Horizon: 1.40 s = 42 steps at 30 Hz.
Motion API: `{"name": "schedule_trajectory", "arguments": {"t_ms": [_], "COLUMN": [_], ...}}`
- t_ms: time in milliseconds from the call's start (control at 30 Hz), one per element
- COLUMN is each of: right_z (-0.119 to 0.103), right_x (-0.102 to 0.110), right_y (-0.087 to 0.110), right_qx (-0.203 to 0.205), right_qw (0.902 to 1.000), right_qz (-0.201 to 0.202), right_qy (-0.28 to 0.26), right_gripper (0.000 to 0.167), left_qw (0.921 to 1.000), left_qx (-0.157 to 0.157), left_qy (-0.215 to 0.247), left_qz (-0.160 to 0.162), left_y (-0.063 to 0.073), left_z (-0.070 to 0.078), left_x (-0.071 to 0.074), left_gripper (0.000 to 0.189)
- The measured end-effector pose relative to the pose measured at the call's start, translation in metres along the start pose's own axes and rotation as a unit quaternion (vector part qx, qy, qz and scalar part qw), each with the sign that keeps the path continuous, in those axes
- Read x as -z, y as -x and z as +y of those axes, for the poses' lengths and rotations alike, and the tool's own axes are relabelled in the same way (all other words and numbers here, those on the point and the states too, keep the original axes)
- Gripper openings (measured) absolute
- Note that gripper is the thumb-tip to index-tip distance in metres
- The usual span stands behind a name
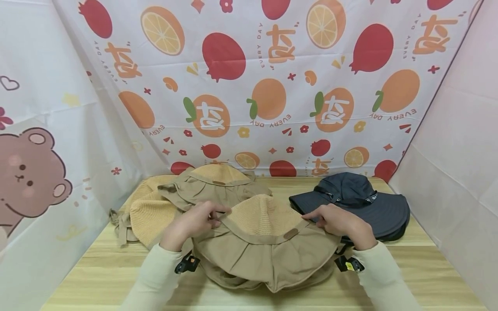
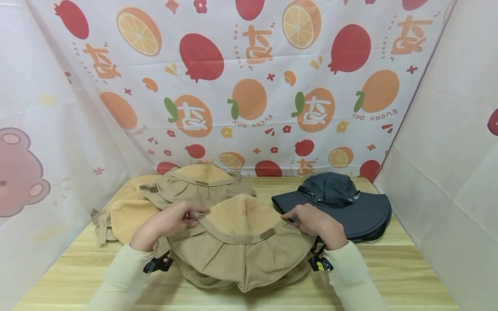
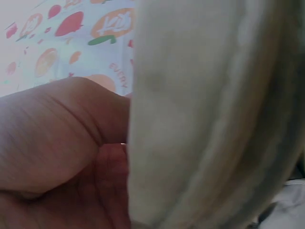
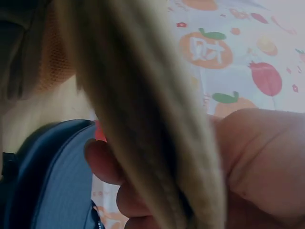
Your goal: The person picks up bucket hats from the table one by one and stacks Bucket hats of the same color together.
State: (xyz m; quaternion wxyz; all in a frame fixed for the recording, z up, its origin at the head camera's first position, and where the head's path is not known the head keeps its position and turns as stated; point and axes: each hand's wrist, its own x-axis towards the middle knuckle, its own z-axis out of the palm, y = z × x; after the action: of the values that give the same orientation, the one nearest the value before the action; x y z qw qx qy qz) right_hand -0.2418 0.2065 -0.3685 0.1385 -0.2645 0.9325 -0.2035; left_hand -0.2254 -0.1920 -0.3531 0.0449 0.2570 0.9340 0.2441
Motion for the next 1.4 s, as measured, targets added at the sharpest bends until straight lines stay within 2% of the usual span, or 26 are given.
{"name": "schedule_trajectory", "arguments": {"t_ms": [67,200,300,433,533,633,700,800,900,967,1100,1200,1400], "right_z": [0.000,0.001,0.001,-0.002,-0.006,-0.012,-0.018,-0.030,-0.042,-0.047,-0.051,-0.050,-0.052], "right_x": [-0.002,-0.006,-0.009,-0.012,-0.011,-0.011,-0.010,-0.010,-0.011,-0.012,-0.018,-0.023,-0.031], "right_y": [-0.001,-0.004,-0.006,-0.008,-0.006,-0.004,-0.001,0.003,0.007,0.009,0.008,0.006,0.001], "right_qx": [-0.008,-0.020,-0.025,-0.039,-0.044,-0.054,-0.050,-0.031,0.002,0.022,0.025,0.005,-0.053], "right_qw": [1.0000,0.9998,0.9996,0.9990,0.9983,0.9974,0.9971,0.9982,0.9989,0.9982,0.9963,0.9949,0.9903], "right_qz": [-0.003,-0.009,-0.011,-0.019,-0.021,-0.013,-0.005,-0.007,-0.026,-0.044,-0.076,-0.097,-0.125], "right_qy": [-0.001,0.001,0.006,0.008,0.031,0.046,0.058,0.050,0.040,0.033,0.031,0.030,0.027], "right_gripper": [0.058,0.058,0.055,0.048,0.041,0.040,0.041,0.045,0.055,0.064,0.077,0.080,0.087], "left_qw": [1.0000,0.9996,0.9996,0.9992,0.9956,0.9915,0.9918,0.9942,0.9935,0.9908,0.9851,0.9833,0.9821], "left_qx": [-0.003,-0.028,-0.028,0.027,0.077,0.099,0.085,0.047,0.020,0.029,0.063,0.081,0.096], "left_qy": [0.006,0.003,-0.001,-0.002,-0.030,-0.061,-0.069,-0.053,-0.025,-0.007,-0.007,-0.018,-0.047], "left_qz": [-0.002,-0.001,-0.005,-0.027,-0.045,-0.059,-0.066,-0.081,-0.109,-0.132,-0.160,-0.162,-0.155], "left_y": [-0.003,-0.006,-0.007,-0.007,-0.005,-0.003,-0.001,-0.001,0.000,0.002,0.004,0.004,0.002], "left_z": [-0.003,-0.009,-0.011,-0.010,-0.006,0.001,0.007,0.019,0.031,0.039,0.048,0.050,0.051], "left_x": [-0.004,-0.011,-0.015,-0.019,-0.019,-0.018,-0.017,-0.017,-0.020,-0.023,-0.030,-0.034,-0.043], "left_gripper": [0.042,0.040,0.038,0.041,0.044,0.049,0.053,0.062,0.077,0.084,0.088,0.087,0.089]}}
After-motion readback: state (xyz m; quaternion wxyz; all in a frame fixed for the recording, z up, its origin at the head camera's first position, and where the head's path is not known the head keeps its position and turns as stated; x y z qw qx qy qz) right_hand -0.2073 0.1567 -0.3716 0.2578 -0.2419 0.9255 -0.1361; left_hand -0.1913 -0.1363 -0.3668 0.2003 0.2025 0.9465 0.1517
